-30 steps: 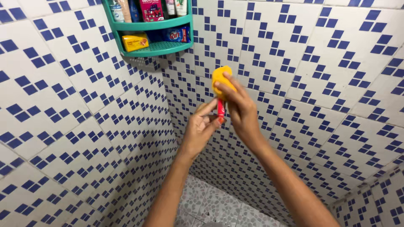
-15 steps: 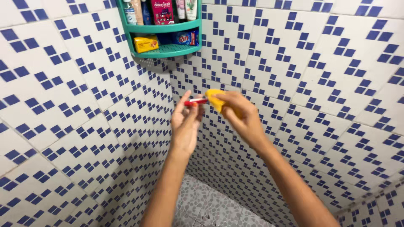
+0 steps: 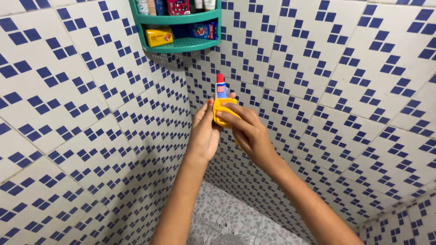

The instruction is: The person wipes several small toiletry items with a yellow cloth, including a white tube, a spray bottle, and a toothpaste tube, then places them back on a green corner shelf in a tiled bathroom.

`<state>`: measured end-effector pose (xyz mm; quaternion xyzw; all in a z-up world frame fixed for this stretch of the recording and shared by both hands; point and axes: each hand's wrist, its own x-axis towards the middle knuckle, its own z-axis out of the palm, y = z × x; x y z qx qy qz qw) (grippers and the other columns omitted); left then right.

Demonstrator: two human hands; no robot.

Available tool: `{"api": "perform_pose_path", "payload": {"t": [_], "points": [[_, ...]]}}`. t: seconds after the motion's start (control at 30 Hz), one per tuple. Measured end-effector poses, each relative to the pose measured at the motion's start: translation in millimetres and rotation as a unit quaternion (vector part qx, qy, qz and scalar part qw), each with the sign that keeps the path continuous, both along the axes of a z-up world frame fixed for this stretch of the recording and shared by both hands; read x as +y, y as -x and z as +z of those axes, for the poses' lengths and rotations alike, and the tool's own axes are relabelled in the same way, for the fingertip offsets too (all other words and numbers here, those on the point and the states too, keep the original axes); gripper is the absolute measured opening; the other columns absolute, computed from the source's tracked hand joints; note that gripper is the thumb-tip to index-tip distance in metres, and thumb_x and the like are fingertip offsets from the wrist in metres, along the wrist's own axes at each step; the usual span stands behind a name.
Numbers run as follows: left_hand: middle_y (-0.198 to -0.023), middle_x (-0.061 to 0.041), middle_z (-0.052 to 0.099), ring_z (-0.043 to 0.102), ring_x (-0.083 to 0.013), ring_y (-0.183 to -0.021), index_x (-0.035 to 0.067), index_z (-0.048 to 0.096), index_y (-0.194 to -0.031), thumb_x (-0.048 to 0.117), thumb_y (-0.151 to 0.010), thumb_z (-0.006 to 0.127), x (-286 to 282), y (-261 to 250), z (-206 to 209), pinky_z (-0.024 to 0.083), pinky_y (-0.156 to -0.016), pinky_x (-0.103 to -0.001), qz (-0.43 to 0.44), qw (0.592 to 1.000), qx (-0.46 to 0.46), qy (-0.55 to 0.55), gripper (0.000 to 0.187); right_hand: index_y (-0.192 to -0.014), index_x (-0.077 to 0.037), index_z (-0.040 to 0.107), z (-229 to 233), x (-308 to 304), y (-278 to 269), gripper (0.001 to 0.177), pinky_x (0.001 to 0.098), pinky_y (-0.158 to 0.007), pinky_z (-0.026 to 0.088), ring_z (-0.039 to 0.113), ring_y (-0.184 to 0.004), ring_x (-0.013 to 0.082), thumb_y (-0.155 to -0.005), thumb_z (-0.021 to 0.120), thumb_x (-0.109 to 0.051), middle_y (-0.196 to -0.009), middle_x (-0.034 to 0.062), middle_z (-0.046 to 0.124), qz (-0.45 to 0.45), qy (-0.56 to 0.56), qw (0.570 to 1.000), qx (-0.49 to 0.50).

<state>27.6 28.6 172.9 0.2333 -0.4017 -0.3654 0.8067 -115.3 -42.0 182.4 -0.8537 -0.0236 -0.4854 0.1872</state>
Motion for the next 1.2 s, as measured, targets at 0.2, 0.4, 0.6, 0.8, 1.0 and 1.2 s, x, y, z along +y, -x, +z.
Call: {"api": "perform_pose_path", "payload": {"t": [0.2,0.4,0.6,0.8,1.0,1.2], "points": [[-0.131,-0.012,0.065,0.059,-0.0184,-0.119,-0.002,0.056,-0.141,0.024,-0.111,0.047,-3.5,-0.7,-9.8,0.046,-0.108,-0.036,0.017,1.0,0.001,-0.01,0.04,-0.13,-0.013,0.069,3.5,-9.5,-3.1,0.042,0.0417,-0.108,0.049,0.061,-0.126,0.0313,-0.094,0.062,0.006,-0.139,0.0088,0.064,-0.034,0.032,0.998,-0.032],[-0.124,-0.01,0.068,0.066,-0.0153,-0.111,-0.001,0.059,-0.135,0.009,-0.103,0.055,-0.5,14.7,-11.8,0.055,-0.102,-0.034,0.039,0.997,-0.038,-0.054,0.034,-0.13,-0.013,0.07,17.0,-15.9,-9.1,0.039,0.0383,-0.106,0.054,0.061,-0.128,0.0295,-0.098,0.061,0.005,-0.143,0.0113,0.062,-0.058,-0.029,0.996,-0.063],[-0.111,-0.008,0.072,0.067,-0.0103,-0.097,-0.01,0.063,-0.133,0.001,-0.103,0.06,7.4,28.2,-11.3,0.057,-0.089,-0.028,0.176,0.975,-0.121,-0.068,0.032,-0.135,-0.009,0.067,26.2,-12.0,-9.8,0.047,0.0393,-0.109,0.053,0.06,-0.132,0.0319,-0.095,0.056,0.013,-0.146,0.0137,0.06,-0.041,-0.028,0.998,-0.037],[-0.105,-0.008,0.069,0.061,-0.0078,-0.087,-0.005,0.053,-0.147,-0.001,-0.102,0.058,13.4,10.5,2.7,0.052,-0.076,-0.024,0.234,0.965,-0.105,-0.045,0.046,-0.135,-0.012,0.067,13.7,6.4,-5.9,0.049,0.0375,-0.105,0.054,0.062,-0.129,0.0303,-0.094,0.058,0.013,-0.144,0.014,0.06,-0.032,-0.03,0.998,-0.047],[-0.115,-0.008,0.073,0.069,-0.0121,-0.1,-0.006,0.058,-0.141,-0.003,-0.1,0.058,17.5,12.1,9.6,0.058,-0.09,-0.026,0.321,0.926,-0.193,-0.04,0.041,-0.132,-0.013,0.07,9.2,14.5,-1.3,0.049,0.0384,-0.103,0.051,0.059,-0.12,0.0285,-0.088,0.067,0.008,-0.137,0.0123,0.06,-0.057,0.024,0.998,-0.029],[-0.11,-0.009,0.071,0.071,-0.0156,-0.098,-0.006,0.064,-0.129,-0.005,-0.096,0.057,26.6,44.9,1.2,0.059,-0.085,-0.027,0.339,0.89,-0.289,-0.094,0.034,-0.132,-0.013,0.071,28.6,1.5,-3.1,0.035,0.0367,-0.106,0.054,0.063,-0.126,0.0303,-0.096,0.073,-0.008,-0.143,0.017,0.063,-0.085,-0.005,0.993,-0.077]]}}
